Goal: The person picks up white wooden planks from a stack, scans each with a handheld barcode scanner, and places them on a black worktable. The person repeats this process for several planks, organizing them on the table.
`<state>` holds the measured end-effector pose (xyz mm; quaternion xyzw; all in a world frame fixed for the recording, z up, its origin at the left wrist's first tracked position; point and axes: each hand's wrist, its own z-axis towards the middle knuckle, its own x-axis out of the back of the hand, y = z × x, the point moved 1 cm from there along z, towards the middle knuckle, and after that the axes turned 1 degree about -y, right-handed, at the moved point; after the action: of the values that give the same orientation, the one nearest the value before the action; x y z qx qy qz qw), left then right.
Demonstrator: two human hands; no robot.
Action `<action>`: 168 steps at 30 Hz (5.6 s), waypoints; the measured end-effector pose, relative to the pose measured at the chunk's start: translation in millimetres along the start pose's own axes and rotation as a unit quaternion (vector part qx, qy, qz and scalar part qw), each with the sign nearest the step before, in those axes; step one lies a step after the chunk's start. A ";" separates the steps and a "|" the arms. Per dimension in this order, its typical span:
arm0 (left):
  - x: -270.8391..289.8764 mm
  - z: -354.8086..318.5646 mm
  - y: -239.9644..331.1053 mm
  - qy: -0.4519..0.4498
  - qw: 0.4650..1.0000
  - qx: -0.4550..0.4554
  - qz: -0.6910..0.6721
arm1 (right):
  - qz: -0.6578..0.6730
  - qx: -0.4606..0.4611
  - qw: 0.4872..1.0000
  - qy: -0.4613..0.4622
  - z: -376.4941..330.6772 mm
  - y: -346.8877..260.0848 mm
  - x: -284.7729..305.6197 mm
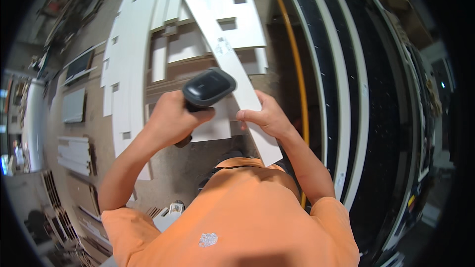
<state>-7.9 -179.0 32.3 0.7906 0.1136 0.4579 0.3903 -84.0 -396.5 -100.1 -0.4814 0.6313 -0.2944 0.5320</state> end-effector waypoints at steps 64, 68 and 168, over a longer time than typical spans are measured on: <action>319.1 388.6 -176.4 0.286 0.894 0.169 0.302 | -0.594 -0.008 0.622 0.510 -17.9 -12.0 131.7; 303.9 414.2 -160.4 0.273 0.891 0.147 0.333 | -0.582 0.032 0.677 0.451 22.6 -25.7 101.8; -439.2 299.4 77.5 0.013 0.893 -0.115 -0.436 | -0.432 -0.186 0.663 0.582 -508.5 79.4 254.5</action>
<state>-22.0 -620.4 -273.5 0.6051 0.3982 0.2621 0.6377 -585.5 -673.5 -136.6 -0.5195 0.5755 -0.5876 -0.2319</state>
